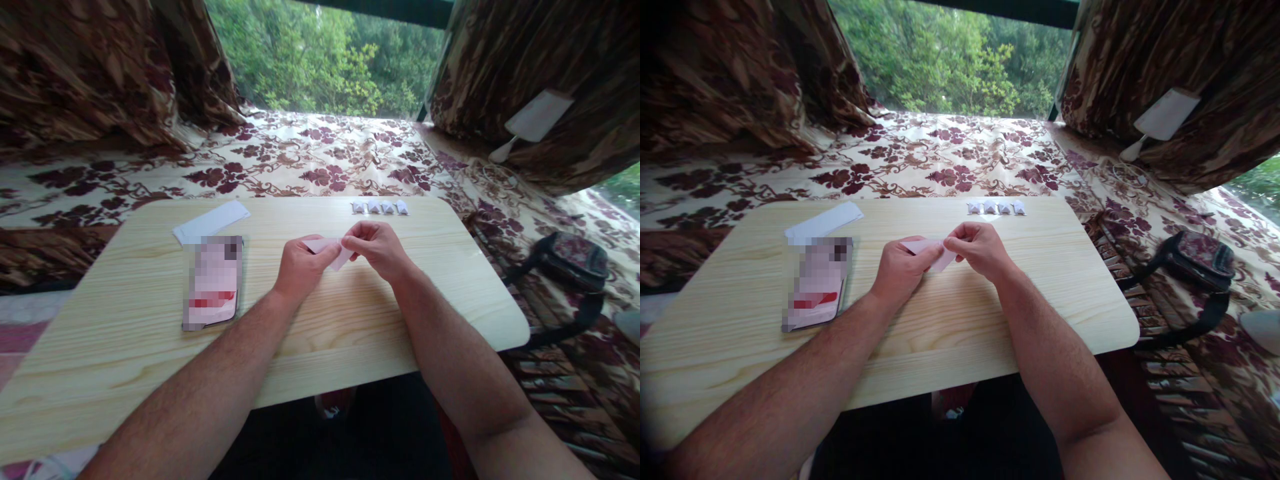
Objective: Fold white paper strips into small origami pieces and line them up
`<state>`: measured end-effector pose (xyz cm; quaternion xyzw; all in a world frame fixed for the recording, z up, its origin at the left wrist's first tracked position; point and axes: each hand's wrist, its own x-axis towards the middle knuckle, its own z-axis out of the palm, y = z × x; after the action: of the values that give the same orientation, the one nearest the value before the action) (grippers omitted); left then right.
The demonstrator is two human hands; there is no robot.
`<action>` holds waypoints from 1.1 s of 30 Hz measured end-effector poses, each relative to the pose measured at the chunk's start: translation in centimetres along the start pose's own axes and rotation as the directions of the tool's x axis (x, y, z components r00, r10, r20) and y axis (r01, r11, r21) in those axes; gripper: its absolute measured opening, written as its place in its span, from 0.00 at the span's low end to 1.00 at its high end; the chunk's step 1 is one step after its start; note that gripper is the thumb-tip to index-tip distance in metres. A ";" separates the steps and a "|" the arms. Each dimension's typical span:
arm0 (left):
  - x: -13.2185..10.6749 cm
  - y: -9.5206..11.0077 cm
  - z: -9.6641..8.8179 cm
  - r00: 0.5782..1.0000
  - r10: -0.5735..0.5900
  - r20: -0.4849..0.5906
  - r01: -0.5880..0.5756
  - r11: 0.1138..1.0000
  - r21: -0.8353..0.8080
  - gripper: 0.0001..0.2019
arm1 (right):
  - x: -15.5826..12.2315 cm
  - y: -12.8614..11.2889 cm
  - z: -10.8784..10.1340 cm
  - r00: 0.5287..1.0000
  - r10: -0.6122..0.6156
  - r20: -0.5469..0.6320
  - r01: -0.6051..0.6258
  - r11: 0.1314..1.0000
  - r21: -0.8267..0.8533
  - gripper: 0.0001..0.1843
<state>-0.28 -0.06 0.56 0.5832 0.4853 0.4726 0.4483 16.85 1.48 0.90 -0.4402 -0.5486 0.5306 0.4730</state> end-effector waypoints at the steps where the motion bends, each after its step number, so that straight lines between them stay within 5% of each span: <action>1: 0.0 0.0 0.0 1.000 -0.004 0.000 0.004 1.000 -0.001 0.15 | 0.0 0.0 0.0 1.000 -0.002 0.000 0.002 1.000 -0.001 0.14; 33: 0.0 0.0 0.2 1.000 -0.004 -0.012 0.004 0.999 -0.045 0.12 | -0.2 -0.4 0.1 0.999 -0.028 0.016 0.028 0.999 -0.020 0.16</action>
<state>-0.12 -0.11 0.56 0.5690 0.4786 0.4861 0.4592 16.79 1.27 1.29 -0.4330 -0.5637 0.5219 0.4715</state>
